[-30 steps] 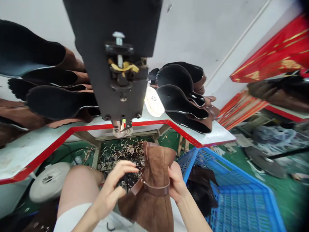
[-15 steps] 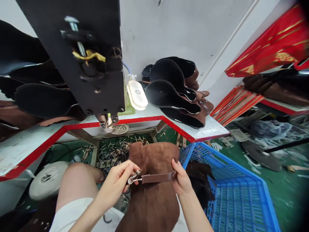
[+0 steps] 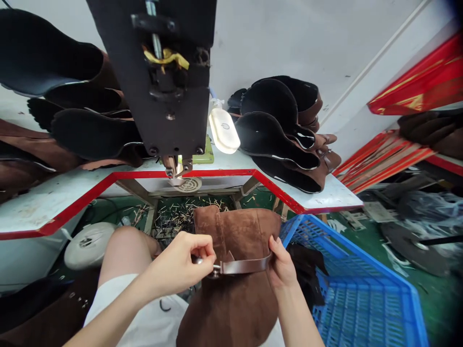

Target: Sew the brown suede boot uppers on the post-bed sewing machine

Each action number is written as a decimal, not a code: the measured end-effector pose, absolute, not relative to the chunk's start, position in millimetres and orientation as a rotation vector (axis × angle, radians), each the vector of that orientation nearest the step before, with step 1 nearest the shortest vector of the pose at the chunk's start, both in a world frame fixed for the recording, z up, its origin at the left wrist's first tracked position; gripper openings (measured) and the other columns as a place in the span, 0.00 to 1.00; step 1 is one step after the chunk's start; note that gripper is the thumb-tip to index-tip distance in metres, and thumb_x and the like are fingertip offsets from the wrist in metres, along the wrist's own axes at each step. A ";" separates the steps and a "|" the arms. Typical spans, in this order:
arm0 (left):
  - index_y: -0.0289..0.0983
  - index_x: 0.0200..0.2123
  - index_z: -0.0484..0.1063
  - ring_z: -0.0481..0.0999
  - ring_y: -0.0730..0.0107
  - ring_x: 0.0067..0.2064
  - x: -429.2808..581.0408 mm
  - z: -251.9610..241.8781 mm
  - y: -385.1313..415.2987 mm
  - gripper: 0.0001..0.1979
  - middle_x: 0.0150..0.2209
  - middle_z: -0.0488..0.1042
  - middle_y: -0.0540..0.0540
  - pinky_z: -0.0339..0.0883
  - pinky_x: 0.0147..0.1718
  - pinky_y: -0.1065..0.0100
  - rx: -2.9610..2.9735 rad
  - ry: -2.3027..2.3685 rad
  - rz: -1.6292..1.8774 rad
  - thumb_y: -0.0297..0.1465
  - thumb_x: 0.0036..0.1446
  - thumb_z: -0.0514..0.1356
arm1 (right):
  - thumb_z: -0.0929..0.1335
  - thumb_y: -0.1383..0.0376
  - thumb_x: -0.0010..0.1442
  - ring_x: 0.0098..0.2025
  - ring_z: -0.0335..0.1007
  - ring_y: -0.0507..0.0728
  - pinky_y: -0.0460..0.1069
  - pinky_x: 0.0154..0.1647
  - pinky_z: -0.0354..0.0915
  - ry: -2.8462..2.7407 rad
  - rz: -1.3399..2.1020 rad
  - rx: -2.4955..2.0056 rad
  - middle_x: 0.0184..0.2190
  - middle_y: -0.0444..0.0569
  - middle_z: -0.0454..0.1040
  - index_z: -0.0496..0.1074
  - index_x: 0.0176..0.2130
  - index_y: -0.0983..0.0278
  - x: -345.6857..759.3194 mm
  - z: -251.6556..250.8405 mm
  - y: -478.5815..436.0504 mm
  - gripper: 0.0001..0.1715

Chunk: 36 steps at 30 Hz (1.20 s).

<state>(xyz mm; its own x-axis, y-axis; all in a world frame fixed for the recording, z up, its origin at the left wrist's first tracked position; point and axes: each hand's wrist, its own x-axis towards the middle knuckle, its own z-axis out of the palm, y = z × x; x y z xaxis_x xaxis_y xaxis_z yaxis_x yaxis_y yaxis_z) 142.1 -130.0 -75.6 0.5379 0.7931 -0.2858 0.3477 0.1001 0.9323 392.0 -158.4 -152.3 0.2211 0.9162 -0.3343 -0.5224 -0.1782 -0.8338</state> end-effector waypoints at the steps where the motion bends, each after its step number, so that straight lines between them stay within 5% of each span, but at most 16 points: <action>1: 0.36 0.25 0.72 0.65 0.71 0.30 139.9 -71.9 -129.4 0.08 0.24 0.69 0.53 0.55 0.29 0.69 1.489 0.949 0.380 0.30 0.56 0.60 | 0.82 0.51 0.42 0.52 0.80 0.72 0.66 0.57 0.73 -0.469 1.363 -1.130 0.39 0.53 0.86 0.79 0.51 0.59 392.4 -150.9 -157.6 0.38; 6: 0.37 0.29 0.74 0.63 0.69 0.28 134.7 -68.6 -121.5 0.27 0.27 0.69 0.50 0.59 0.30 0.68 1.346 0.776 0.360 0.47 0.71 0.47 | 0.83 0.51 0.42 0.52 0.80 0.72 0.66 0.57 0.73 -0.475 1.354 -1.120 0.39 0.53 0.86 0.79 0.51 0.59 388.0 -144.2 -150.6 0.39; 8: 0.39 0.38 0.77 0.70 0.64 0.35 135.1 -76.2 -120.7 0.29 0.33 0.74 0.47 0.65 0.41 0.65 1.389 0.834 0.434 0.48 0.73 0.42 | 0.82 0.49 0.44 0.52 0.80 0.71 0.65 0.57 0.74 -0.474 1.349 -1.113 0.40 0.52 0.86 0.79 0.51 0.59 384.6 -141.4 -147.6 0.37; 11: 0.43 0.49 0.76 0.72 0.58 0.47 130.7 -97.7 -133.5 0.23 0.42 0.77 0.45 0.60 0.57 0.58 1.493 1.092 0.665 0.47 0.73 0.45 | 0.82 0.47 0.45 0.52 0.80 0.70 0.64 0.56 0.74 -0.405 1.355 -1.097 0.40 0.52 0.86 0.81 0.48 0.60 383.8 -138.4 -143.6 0.34; 15: 0.42 0.36 0.77 0.70 0.61 0.33 122.6 -144.0 -182.5 0.24 0.30 0.74 0.45 0.64 0.36 0.61 1.520 1.345 1.176 0.44 0.73 0.46 | 0.84 0.49 0.40 0.50 0.81 0.68 0.63 0.56 0.75 -0.245 1.341 -1.057 0.39 0.50 0.86 0.81 0.42 0.61 388.1 -138.0 -136.3 0.32; 17: 0.43 0.37 0.81 0.73 0.59 0.31 131.2 -166.3 -206.0 0.20 0.28 0.77 0.44 0.66 0.36 0.59 1.661 1.084 1.077 0.47 0.69 0.54 | 0.83 0.48 0.42 0.50 0.81 0.67 0.63 0.55 0.76 -0.230 1.327 -1.045 0.39 0.50 0.86 0.81 0.42 0.61 384.0 -136.6 -131.1 0.32; 19: 0.40 0.47 0.81 0.79 0.44 0.47 151.8 -179.5 -216.5 0.27 0.44 0.82 0.36 0.71 0.48 0.52 1.528 0.999 0.887 0.54 0.53 0.67 | 0.82 0.49 0.45 0.53 0.80 0.67 0.61 0.56 0.76 -0.237 1.299 -1.039 0.42 0.50 0.86 0.80 0.45 0.61 372.1 -132.0 -125.9 0.31; 22: 0.36 0.48 0.80 0.68 0.31 0.64 188.7 -177.8 -204.6 0.39 0.54 0.79 0.32 0.62 0.64 0.45 0.969 1.103 0.898 0.56 0.36 0.75 | 0.79 0.50 0.54 0.60 0.74 0.65 0.59 0.60 0.73 -0.328 1.317 -1.060 0.51 0.51 0.82 0.77 0.53 0.60 347.3 -119.6 -123.4 0.31; 25: 0.37 0.54 0.74 0.63 0.46 0.70 203.7 -163.8 -177.5 0.27 0.58 0.77 0.36 0.56 0.69 0.54 0.642 1.189 0.998 0.49 0.60 0.66 | 0.75 0.54 0.61 0.67 0.65 0.61 0.57 0.66 0.64 -0.655 1.119 -1.230 0.64 0.49 0.71 0.67 0.65 0.52 330.1 -108.3 -133.5 0.36; 27: 0.37 0.57 0.69 0.65 0.54 0.69 198.7 -156.4 -163.9 0.20 0.62 0.74 0.37 0.61 0.67 0.58 0.489 1.228 1.022 0.42 0.68 0.60 | 0.76 0.61 0.61 0.63 0.67 0.59 0.54 0.64 0.65 -0.966 0.834 -1.370 0.64 0.46 0.69 0.65 0.65 0.48 324.2 -107.1 -145.6 0.37; 31: 0.34 0.55 0.68 0.78 0.54 0.59 181.7 -153.5 -159.9 0.15 0.56 0.78 0.34 0.72 0.58 0.56 0.214 1.310 1.013 0.36 0.71 0.57 | 0.78 0.74 0.51 0.43 0.74 0.57 0.49 0.42 0.71 -1.551 0.903 -1.477 0.45 0.44 0.75 0.78 0.48 0.54 311.5 -123.7 -164.4 0.27; 34: 0.33 0.50 0.71 0.81 0.54 0.54 178.9 -158.4 -168.9 0.11 0.47 0.83 0.34 0.73 0.57 0.56 0.137 1.328 0.999 0.34 0.72 0.57 | 0.73 0.74 0.62 0.40 0.74 0.56 0.49 0.42 0.70 -1.680 0.923 -1.412 0.39 0.45 0.76 0.79 0.41 0.59 300.0 -141.6 -165.8 0.10; 36: 0.33 0.48 0.72 0.82 0.53 0.53 179.2 -163.2 -175.8 0.10 0.44 0.84 0.36 0.73 0.56 0.57 0.134 1.336 0.983 0.34 0.69 0.60 | 0.69 0.73 0.68 0.39 0.73 0.56 0.50 0.43 0.69 -1.698 0.829 -1.360 0.36 0.45 0.77 0.78 0.39 0.61 293.7 -150.6 -165.1 0.09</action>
